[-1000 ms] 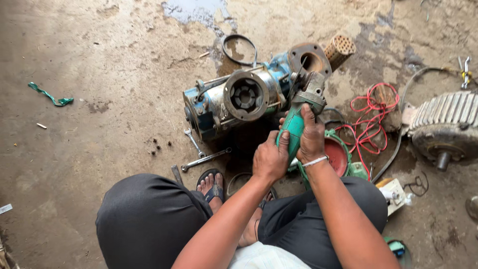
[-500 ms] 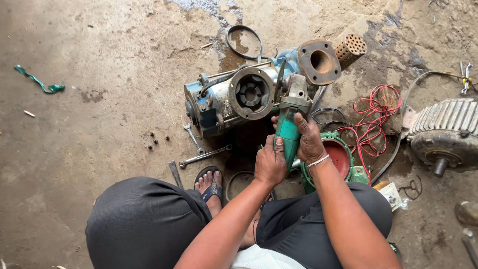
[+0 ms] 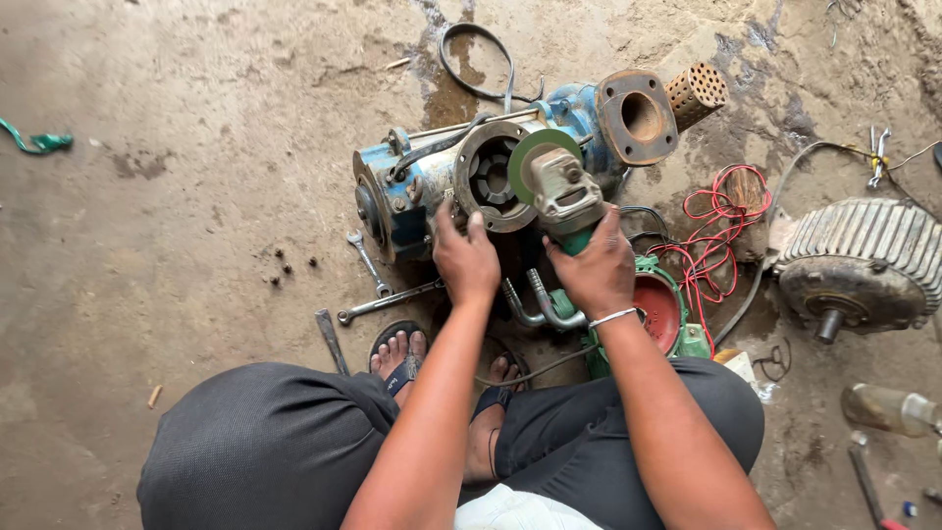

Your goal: The person uses an angle grinder to smooth the flange of a blue water pump while sitting on the floor. The person holds the pump steady with one hand and operates the grinder with the other, focusing on the circular edge.

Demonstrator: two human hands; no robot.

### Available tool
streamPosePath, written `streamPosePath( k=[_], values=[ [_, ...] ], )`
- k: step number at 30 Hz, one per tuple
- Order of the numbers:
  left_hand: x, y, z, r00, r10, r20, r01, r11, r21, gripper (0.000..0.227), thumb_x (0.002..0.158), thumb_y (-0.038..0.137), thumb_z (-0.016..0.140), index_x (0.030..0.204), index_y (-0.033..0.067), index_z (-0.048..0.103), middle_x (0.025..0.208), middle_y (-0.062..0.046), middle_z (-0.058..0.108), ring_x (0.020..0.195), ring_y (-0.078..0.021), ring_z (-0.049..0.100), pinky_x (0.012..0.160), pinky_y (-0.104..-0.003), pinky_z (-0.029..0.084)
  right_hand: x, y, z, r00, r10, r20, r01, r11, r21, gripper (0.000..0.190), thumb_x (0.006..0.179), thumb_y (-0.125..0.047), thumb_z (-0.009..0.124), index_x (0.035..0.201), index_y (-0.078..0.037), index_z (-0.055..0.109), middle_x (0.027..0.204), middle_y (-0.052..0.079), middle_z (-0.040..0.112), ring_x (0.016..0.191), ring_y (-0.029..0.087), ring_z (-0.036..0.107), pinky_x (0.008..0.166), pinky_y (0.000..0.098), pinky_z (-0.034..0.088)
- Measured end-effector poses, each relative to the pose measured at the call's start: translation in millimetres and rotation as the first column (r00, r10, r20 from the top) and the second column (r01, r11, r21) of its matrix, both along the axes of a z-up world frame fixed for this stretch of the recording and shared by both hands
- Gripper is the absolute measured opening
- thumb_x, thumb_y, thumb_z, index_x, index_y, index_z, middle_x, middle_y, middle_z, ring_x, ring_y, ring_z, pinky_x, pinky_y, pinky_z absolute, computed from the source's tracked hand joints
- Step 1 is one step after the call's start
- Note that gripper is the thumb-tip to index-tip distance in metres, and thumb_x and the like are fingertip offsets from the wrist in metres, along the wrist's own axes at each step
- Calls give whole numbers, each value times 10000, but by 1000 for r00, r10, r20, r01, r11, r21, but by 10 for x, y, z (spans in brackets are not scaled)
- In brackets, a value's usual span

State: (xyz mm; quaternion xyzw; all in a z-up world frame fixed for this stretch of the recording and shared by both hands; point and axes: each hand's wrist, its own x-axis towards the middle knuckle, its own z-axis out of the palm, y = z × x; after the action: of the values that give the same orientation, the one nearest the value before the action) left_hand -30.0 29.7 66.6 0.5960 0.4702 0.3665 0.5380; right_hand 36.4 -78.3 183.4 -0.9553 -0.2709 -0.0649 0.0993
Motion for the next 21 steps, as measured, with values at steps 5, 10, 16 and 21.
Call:
streamPosePath(
  k=[5,10,16,21],
  values=[
    [60,123,-102,953,-69,294,232,791,-566,294,940,44,646,1228,47,588,889,-106,746,724,-203,747,603,-333,645,-62,142,-60,998,54,-23,-56,995,-85,750,758,-340,864,1317,-54,454,1110,253,693,961,490,677,798,562,548],
    [78,91,-187,934,-79,350,289,743,-604,251,956,11,657,1190,23,567,886,-107,743,712,-154,742,592,-307,650,-30,180,-94,999,36,-23,-39,990,-138,768,757,-334,860,1330,-42,441,1114,254,684,938,494,675,785,571,547],
    [94,69,-251,916,-39,400,309,706,-637,280,958,7,642,1221,35,552,901,-92,745,712,-155,738,594,-297,648,-9,150,-110,994,104,21,-100,985,-140,805,727,-299,871,1334,-17,424,1155,265,672,947,496,680,775,569,551],
    [88,86,-217,927,-58,370,303,698,-649,277,965,13,642,1226,42,554,890,-93,741,719,-149,741,594,-289,647,-19,195,-51,996,73,-53,-81,982,-173,791,733,-284,872,1336,-32,427,1142,249,675,949,490,687,785,569,557]
  ],
)
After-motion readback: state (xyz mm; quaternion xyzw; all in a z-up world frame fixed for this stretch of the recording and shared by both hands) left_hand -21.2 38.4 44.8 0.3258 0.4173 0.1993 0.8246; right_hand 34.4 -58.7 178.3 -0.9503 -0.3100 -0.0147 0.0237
